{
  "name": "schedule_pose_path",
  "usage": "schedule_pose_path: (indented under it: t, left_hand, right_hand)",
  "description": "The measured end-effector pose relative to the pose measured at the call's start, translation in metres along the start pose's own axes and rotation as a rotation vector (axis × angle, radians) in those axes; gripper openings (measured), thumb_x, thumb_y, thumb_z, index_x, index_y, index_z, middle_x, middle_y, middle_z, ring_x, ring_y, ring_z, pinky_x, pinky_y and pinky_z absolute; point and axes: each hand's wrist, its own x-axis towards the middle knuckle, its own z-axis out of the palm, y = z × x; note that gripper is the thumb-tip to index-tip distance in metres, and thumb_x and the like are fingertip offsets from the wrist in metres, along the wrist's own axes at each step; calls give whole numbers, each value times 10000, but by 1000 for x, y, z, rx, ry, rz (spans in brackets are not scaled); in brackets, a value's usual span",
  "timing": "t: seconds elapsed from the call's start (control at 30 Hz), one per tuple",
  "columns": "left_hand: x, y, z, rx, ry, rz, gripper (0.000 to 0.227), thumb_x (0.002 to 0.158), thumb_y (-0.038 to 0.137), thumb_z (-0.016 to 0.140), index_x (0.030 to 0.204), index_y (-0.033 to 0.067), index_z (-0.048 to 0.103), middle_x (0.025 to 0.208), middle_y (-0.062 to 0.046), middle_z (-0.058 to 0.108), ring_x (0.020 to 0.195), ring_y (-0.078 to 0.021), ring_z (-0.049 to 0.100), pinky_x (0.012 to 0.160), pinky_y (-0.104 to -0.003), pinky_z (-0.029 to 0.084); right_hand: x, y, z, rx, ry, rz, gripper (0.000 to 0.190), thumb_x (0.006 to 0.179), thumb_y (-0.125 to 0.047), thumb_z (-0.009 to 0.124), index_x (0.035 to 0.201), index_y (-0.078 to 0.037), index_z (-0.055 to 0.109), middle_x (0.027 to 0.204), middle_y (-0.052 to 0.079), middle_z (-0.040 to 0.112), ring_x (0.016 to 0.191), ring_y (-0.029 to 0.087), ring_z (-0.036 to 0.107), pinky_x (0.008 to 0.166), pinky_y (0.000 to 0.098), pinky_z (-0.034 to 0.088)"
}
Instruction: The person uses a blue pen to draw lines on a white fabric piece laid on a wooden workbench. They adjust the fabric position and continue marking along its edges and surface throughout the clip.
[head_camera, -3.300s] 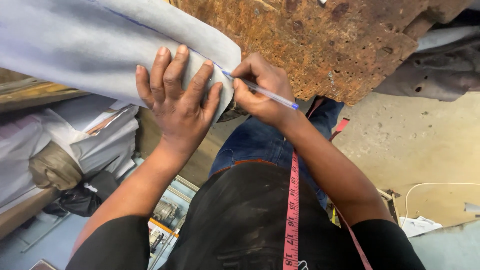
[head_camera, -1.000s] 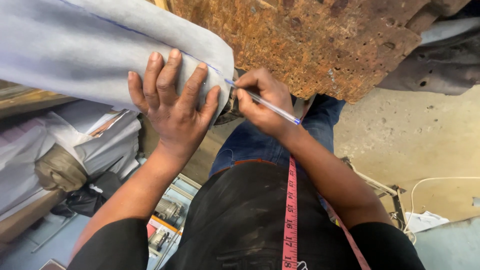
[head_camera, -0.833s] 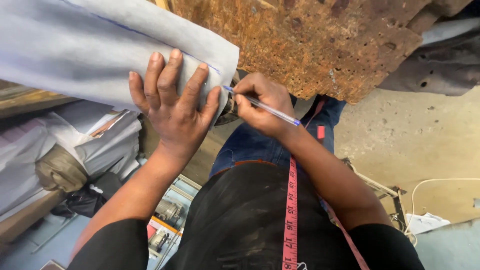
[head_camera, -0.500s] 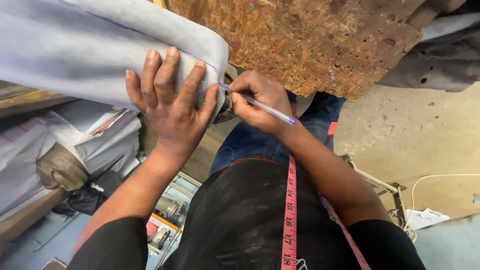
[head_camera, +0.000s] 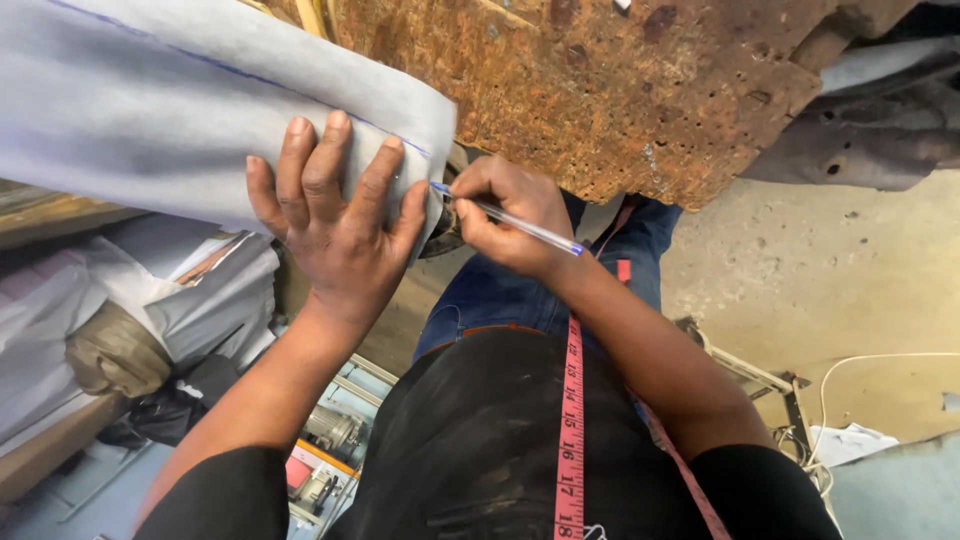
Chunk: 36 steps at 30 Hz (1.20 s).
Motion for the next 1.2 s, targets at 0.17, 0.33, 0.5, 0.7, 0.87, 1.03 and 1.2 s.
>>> schedule_pose_path:
  t: [0.17,0.33,0.5,0.7,0.87,1.03,1.2]
  left_hand:
    - [0,0,-2,10,-22,-4,306,1139,474,780,1296,228,874,1505,-122,648,1479,-344,475,1284,-539,161]
    - [1,0,-4,0,-49,-17,308,1128,469,794,1311,230,858,1516,-123,640,1484,-346,466,1270,-567,178]
    - [0,0,-1,15,-17,3,308,1142,482,766,1293,232,862,1513,-121,638,1481,-352,470,1274,-561,181]
    - [0,0,-3,-9,-35,-4,329,1139,477,778,1323,216,857,1519,-138,629,1481,-370,469,1270,-570,171]
    - [-1,0,-2,-1,-27,-2,328,1138,480,771,1314,219,861,1513,-133,631,1478,-361,471,1270,-567,172]
    - [0,0,-2,-1,-26,-5,318,1133,472,788,1318,224,860,1523,-128,626,1481,-363,474,1270,-568,174]
    - [0,0,-2,3,-18,1,307,1133,470,804,1308,223,858,1511,-127,641,1485,-360,464,1266,-574,183]
  right_hand:
    - [2,-2,0,-68,-7,76,106,988,-180,677,1091,-155,666,1062,42,757,925,221,759,817,352,556]
    - [2,2,0,-22,-31,40,96,991,-153,670,1082,-129,650,1042,46,761,896,209,735,813,344,538]
    - [2,-2,0,-38,-10,41,122,954,-107,698,1064,-149,664,1029,17,753,880,186,736,795,326,547]
    - [4,0,2,-76,5,36,114,986,-144,684,1095,-138,653,1054,40,754,913,227,750,819,363,548]
    - [3,2,3,-50,-1,73,96,989,-160,676,1082,-142,676,1061,26,744,938,208,733,844,349,543]
    - [4,0,1,-40,-20,70,106,972,-147,675,1076,-132,680,1021,29,748,891,192,734,805,333,542]
    - [3,2,0,-64,-26,83,125,990,-199,669,1103,-146,666,1089,42,750,946,228,749,836,364,546]
